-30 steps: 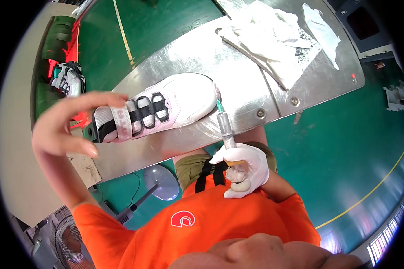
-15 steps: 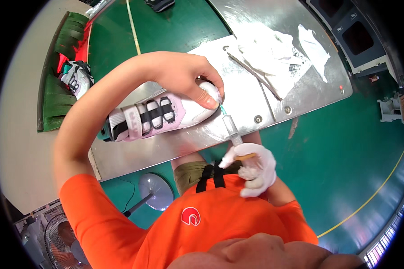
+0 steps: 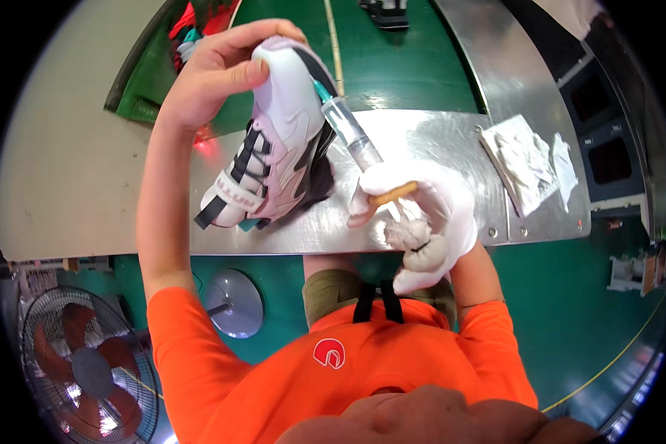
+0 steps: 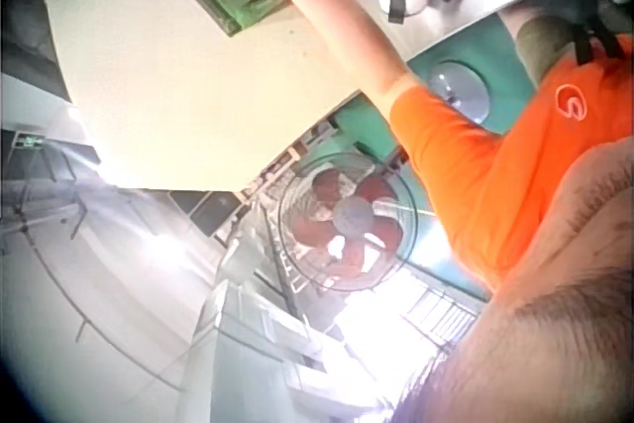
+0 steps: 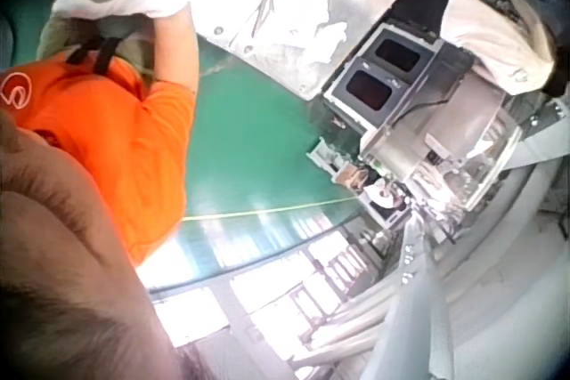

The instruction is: The person uses a syringe to apply glue to the sole and side seams of a white and pink sneaker. They hold the shoe with a teal shoe tree inserted, rotate it to access different areas, and wipe the applied glue with a white cloth. The process is repeated for multiple sneakers on a metal workbench.

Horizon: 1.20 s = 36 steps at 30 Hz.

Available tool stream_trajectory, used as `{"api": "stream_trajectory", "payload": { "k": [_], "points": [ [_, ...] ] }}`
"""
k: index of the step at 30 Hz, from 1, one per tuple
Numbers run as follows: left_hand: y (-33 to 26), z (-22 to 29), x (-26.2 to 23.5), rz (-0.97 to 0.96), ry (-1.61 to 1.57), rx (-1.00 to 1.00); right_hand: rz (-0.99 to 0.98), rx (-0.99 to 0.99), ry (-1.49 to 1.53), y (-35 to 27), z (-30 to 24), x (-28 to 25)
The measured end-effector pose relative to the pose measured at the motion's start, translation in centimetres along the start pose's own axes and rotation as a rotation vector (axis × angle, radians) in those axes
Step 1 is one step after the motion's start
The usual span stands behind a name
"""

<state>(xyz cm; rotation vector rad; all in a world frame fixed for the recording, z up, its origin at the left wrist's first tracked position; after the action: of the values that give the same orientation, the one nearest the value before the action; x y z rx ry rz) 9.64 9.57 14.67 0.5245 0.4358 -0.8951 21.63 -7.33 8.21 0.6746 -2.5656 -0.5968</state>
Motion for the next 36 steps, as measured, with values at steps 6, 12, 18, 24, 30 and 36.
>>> {"api": "stream_trajectory", "payload": {
  "k": [6,12,18,24,30,36],
  "points": [
    [-2.5,-4.8,-3.6,0.176,-0.219,-0.007,0.004,0.009,0.021,2.6,3.5,-0.1],
    [-1.7,-5.6,-2.7,0.203,-0.359,-0.031,0.048,-0.071,0.158,2.0,3.1,-0.7],
    [3.3,-2.7,2.7,0.02,-0.24,-0.043,0.334,-0.501,-0.063,4.6,-4.8,-6.8],
    [6.1,-2.9,10.8,-0.052,0.009,-0.118,0.713,-0.311,-0.051,2.6,-3.0,-10.9],
    [-1.9,3.6,9.4,0.022,0.525,-0.028,1.094,-0.35,-0.061,-8.4,0.2,-15.2],
    [-8.1,5.2,12.3,0.121,0.877,0.172,0.984,-0.301,-0.187,-11.3,-0.3,-11.5]
  ]
}}
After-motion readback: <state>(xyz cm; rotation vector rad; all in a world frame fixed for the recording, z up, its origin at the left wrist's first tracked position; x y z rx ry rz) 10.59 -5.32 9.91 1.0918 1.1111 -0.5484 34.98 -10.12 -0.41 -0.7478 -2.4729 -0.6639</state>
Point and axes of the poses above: each hand's wrist, its own y-axis towards the middle knuckle, its own x-axis out of the palm, z = x × y, the point moved 10 cm from there along y, towards the middle knuckle, and after that the axes turned 11 degrees about y, right-handed, at the moved point
